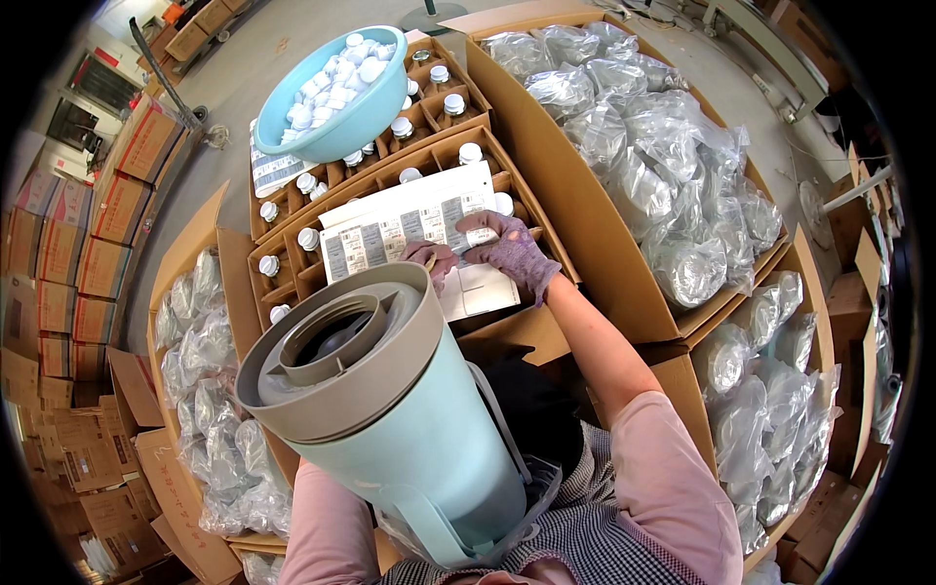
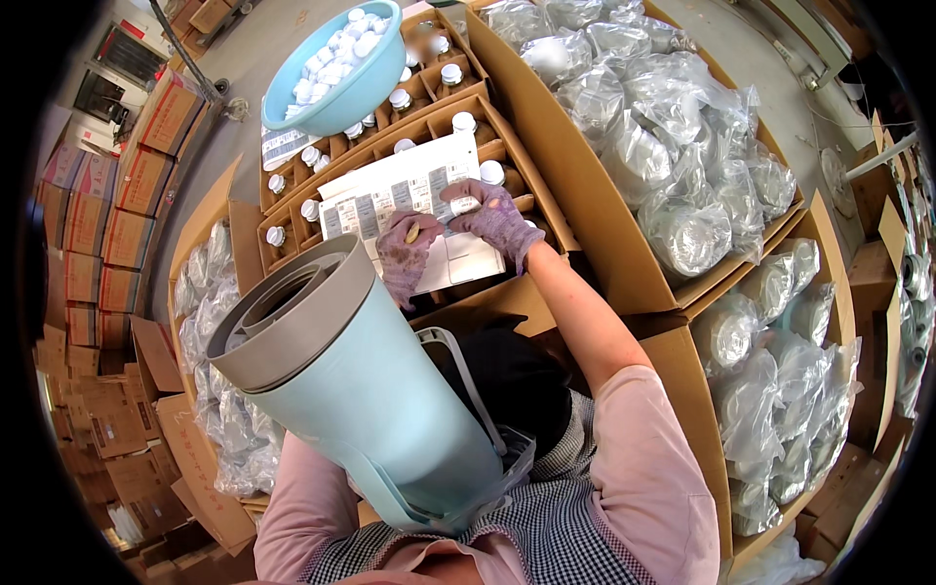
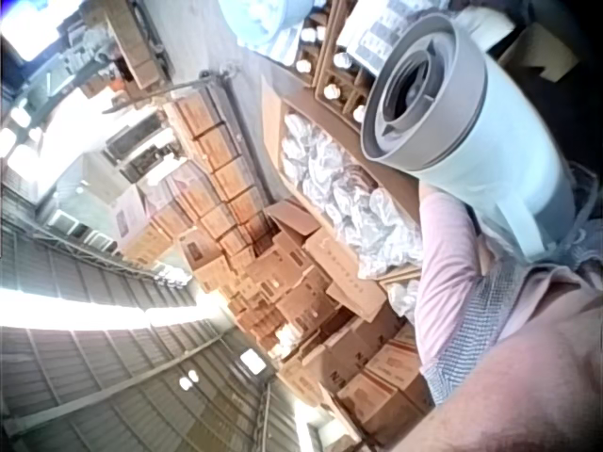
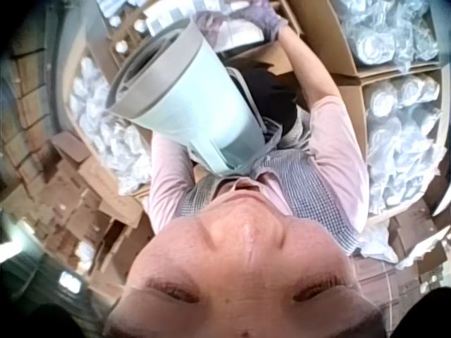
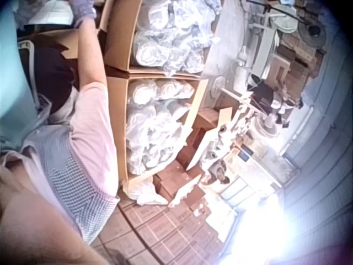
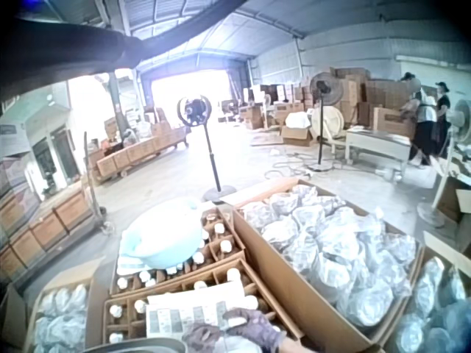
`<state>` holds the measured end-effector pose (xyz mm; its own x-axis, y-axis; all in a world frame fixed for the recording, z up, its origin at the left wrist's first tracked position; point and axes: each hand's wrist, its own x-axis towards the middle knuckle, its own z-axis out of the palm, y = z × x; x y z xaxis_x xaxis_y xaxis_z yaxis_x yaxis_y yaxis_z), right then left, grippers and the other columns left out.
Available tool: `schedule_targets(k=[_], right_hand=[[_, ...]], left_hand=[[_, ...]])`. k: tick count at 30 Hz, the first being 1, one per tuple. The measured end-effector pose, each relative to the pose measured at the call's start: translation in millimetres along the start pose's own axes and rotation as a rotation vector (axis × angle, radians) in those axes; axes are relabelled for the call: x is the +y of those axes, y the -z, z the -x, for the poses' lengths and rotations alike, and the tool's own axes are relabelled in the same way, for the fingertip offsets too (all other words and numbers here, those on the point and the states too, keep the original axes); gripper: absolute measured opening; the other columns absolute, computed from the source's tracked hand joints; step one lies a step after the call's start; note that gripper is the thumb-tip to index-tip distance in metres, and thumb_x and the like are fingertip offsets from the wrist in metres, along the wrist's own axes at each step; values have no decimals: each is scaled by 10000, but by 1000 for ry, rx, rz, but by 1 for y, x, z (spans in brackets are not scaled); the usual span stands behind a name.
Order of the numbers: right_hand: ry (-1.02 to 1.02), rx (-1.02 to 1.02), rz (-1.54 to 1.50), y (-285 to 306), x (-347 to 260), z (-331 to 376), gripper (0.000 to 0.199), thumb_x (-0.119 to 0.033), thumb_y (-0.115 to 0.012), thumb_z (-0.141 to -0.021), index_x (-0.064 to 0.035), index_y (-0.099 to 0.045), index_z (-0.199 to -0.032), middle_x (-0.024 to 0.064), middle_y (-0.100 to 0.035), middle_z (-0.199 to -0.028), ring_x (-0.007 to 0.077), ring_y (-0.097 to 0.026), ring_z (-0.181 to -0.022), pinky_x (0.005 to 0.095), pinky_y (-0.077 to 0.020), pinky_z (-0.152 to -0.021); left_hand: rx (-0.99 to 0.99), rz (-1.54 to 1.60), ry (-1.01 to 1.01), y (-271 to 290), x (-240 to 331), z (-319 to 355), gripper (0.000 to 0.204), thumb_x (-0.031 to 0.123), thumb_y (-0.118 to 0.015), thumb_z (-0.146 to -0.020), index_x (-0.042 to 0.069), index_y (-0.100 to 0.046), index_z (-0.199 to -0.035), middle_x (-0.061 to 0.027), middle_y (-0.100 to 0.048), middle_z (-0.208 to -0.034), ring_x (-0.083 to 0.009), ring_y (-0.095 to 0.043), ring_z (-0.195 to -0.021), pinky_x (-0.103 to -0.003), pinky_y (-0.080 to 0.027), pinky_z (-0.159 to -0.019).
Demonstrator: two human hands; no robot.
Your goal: The person assembles thermos flasks by removing them from plastic bags, attaching lids, and inserting inner stainless steel containers. They handle multiple units, placing finished items into a cardboard box.
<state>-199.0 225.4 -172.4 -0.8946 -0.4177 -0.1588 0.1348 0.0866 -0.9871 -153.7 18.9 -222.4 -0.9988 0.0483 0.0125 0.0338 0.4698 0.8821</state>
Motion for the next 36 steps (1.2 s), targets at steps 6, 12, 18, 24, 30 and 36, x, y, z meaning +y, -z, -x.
schedule_targets(k=[6, 12, 18, 24, 30, 36], right_hand=[[79, -122, 405, 14, 4, -3, 771, -87, -863, -651, -85, -529, -1346, 105, -625, -1178, 171, -636, -927, 285, -533, -831], [-120, -194, 307, 31, -31, 8, 981, -181, -873, -683, -144, -353, -1514, 150, -566, -1287, 197, -646, -776, 320, -540, -608], [278, 112, -163, 4, -156, 86, 349, -195, -638, -951, -18, -635, -1252, 117, -641, -1233, 212, -627, -1072, 312, -480, -963], [725, -352, 484, -47, -236, 126, 394, -293, -588, -967, -15, -628, -1244, 166, -656, -1157, 255, -625, -1083, 374, -491, -928], [406, -307, 422, -59, -217, 132, 420, -350, -553, -993, 9, -626, -1198, 125, -636, -1055, 206, -606, -989, 333, -481, -880], [482, -411, 419, -47, -214, 139, 494, -416, -487, -1014, 15, -588, -1235, 154, -617, -1147, 257, -591, -1074, 350, -457, -960]], left_hand=[[-5, 212, -217, 8, 15, -1, 195, 225, -580, -968, 44, -584, -1042, -78, -616, -982, -143, -585, -832, -250, -487, -722], [-196, 680, 191, 82, 38, 9, 247, 238, -717, -906, 41, -604, -1004, -39, -628, -886, -122, -580, -714, -255, -482, -628], [648, 597, -111, 168, 104, 95, 199, 139, -769, -871, 74, -635, -1004, 17, -598, -744, -66, -553, -634, -207, -447, -548], [513, 764, -207, 192, 220, 187, 92, 30, -674, -887, 34, -618, -959, -14, -585, -686, -107, -548, -479, -240, -419, -398], [172, 456, 4, 153, 267, 217, 121, 0, -712, -848, 35, -613, -908, -35, -613, -711, -88, -559, -530, -235, -405, -398], [159, 437, 143, 134, 274, 210, 150, 48, -750, -839, 48, -613, -899, 6, -555, -660, -73, -536, -537, -225, -379, -418]])
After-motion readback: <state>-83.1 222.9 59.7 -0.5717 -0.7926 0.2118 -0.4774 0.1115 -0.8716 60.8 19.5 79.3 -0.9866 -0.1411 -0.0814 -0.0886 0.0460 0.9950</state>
